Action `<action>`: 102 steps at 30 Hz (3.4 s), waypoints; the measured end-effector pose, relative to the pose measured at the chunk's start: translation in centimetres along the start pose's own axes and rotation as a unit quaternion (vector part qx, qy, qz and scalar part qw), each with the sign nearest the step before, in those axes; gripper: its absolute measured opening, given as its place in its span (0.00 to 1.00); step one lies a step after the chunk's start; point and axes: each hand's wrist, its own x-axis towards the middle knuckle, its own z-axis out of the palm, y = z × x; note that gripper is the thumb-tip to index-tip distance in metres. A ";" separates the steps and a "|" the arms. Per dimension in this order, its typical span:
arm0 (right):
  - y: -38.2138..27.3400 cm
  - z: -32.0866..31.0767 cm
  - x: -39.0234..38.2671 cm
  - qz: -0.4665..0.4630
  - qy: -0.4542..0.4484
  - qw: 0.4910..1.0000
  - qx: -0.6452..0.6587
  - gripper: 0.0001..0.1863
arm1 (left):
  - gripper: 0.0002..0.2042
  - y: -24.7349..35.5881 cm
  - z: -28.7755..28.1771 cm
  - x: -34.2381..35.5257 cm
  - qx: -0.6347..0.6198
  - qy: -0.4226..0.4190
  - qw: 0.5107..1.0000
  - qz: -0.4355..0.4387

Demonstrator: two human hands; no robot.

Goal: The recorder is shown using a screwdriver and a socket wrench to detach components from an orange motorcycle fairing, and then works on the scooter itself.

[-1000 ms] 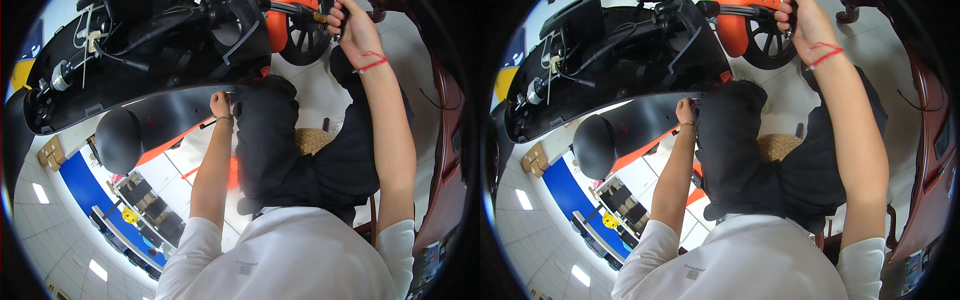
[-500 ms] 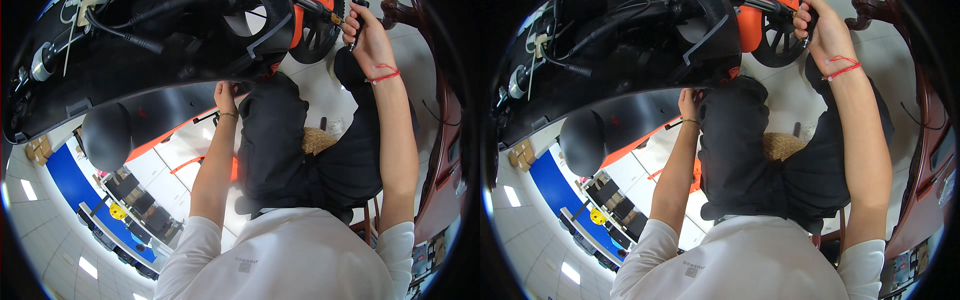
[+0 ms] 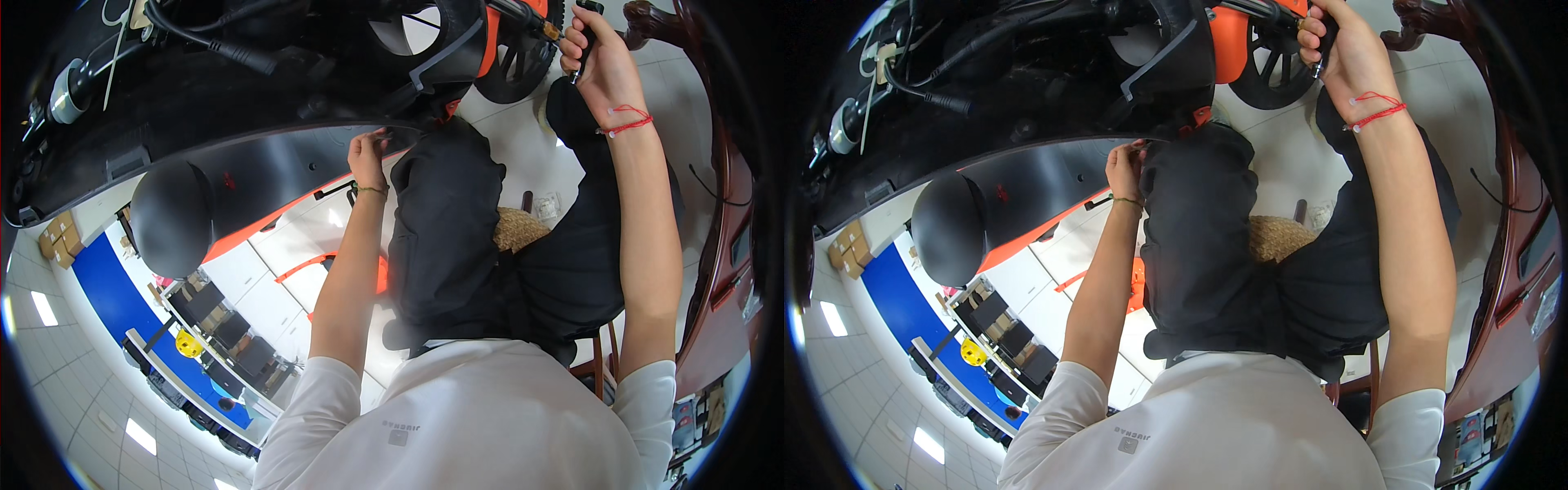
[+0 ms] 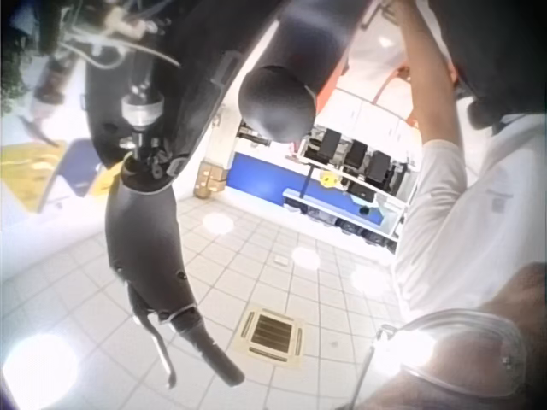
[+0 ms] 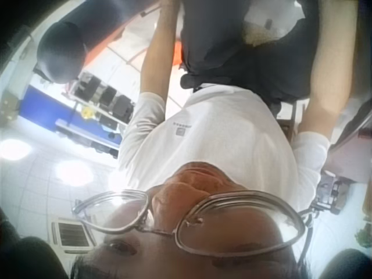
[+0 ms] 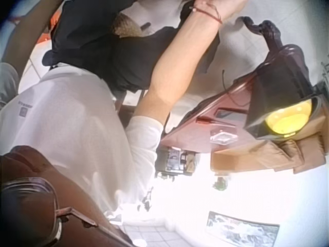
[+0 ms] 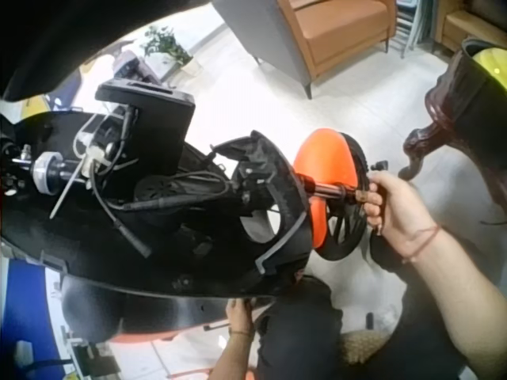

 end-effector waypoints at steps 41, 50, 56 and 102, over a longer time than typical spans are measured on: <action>-0.2 10.9 -3.9 -0.051 0.146 0.978 -0.140 0.14 | 0.09 0.1 -0.6 0.6 0.142 -0.049 0.989 0.009; 1.1 12.1 -4.7 -0.251 0.044 0.893 -0.372 0.22 | 0.07 9.1 -0.4 -7.2 -0.049 0.008 0.997 0.058; 1.2 10.8 -6.3 -0.120 0.011 0.914 -0.386 0.19 | 0.08 12.8 -1.7 -12.8 -0.112 -0.003 0.992 0.064; 11.5 12.5 -33.1 0.092 -0.148 0.897 -0.406 0.07 | 0.07 16.3 -4.5 -27.5 0.320 -0.546 0.770 0.075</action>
